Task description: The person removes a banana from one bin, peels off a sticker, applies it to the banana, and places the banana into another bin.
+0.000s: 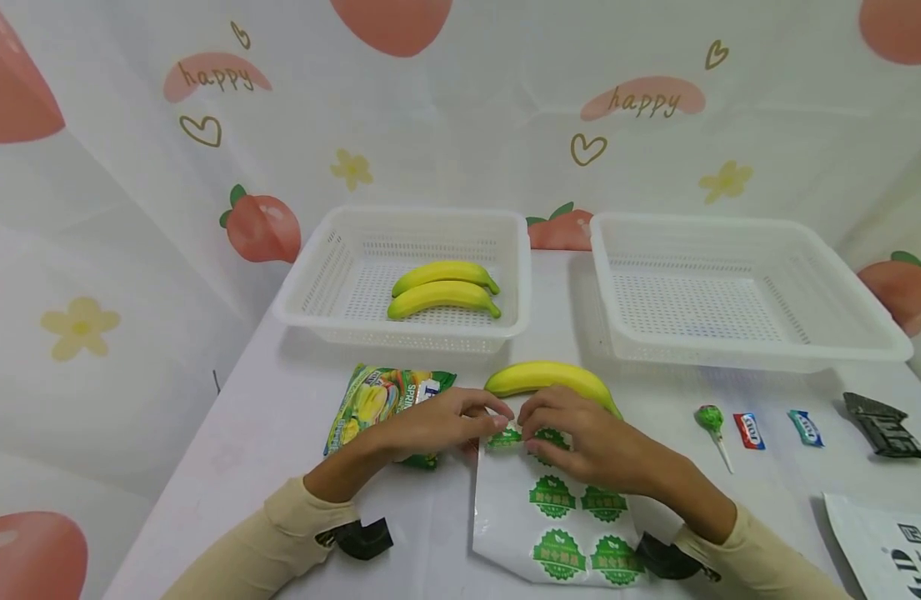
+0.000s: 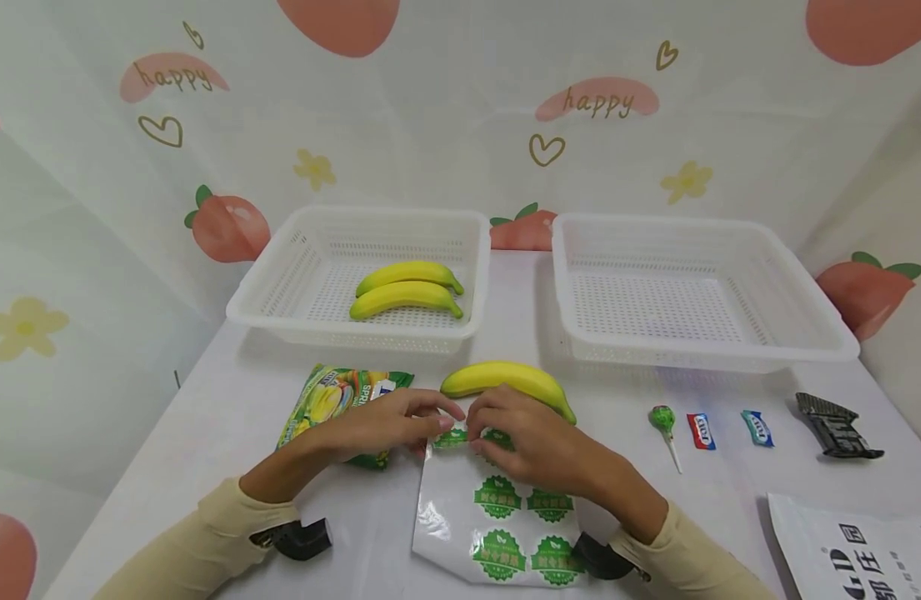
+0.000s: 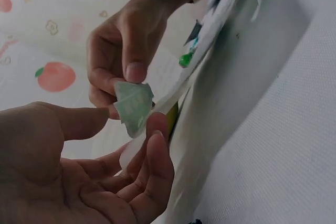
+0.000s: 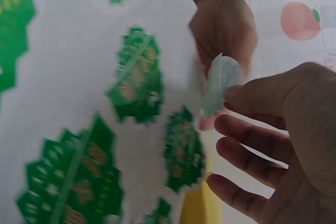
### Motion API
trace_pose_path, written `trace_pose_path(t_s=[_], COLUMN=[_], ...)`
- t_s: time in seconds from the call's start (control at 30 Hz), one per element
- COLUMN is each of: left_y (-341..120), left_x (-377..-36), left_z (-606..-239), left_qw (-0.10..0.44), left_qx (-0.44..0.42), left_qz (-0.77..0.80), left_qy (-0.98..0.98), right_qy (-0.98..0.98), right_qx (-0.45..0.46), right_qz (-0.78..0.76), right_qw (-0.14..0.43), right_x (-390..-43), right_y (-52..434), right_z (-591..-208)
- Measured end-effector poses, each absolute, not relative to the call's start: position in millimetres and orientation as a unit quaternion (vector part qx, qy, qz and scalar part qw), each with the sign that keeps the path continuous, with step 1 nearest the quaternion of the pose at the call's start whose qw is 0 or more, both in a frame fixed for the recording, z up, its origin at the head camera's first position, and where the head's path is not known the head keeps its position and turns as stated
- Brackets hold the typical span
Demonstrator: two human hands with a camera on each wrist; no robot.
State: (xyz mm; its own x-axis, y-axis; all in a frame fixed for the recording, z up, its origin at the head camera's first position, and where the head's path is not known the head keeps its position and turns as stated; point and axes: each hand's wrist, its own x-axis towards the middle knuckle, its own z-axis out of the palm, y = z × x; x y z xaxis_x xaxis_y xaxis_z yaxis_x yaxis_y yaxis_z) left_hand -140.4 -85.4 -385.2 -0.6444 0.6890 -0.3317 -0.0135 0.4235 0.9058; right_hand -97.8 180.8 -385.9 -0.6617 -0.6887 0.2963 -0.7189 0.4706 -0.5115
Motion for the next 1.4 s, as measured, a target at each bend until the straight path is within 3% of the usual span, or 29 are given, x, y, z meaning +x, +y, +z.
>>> trace_pose_path(t_s=[0.17,0.4,0.5,0.77,1.1,1.4], left_y=[-83.8,-79.1,-75.6,-71.0,-54.5,-31.7], left_x=[-136.0,-121.0,-118.9,-123.2,-136.6,-149.7], left_z=[-381.1,-368.1,-367.3,-370.5,-374.4,-380.0], left_qw=[0.335,0.214,0.195,0.200,0.087,0.037], left_qx=[0.218,0.237,0.234,0.216,0.253,0.276], left_qz=[0.469,0.398,0.423,0.487,0.416,0.410], left_qy=[0.787,0.860,0.854,0.822,0.869,0.869], right_qy=[-0.861,-0.838,-0.831,-0.837,-0.902,-0.887], right_qx=[0.403,0.435,0.449,0.454,0.290,0.262], right_qz=[0.296,0.264,0.252,0.239,0.301,0.365], right_qw=[0.092,0.197,0.211,0.190,0.106,0.107], right_x=[-98.4,-101.0,-100.8,-99.7,-110.1,-126.7], right_y=[191.6,200.4,198.1,193.8,206.7,215.6], right_z=[-373.7,-362.0,-363.0,-366.7,-368.2,-384.5])
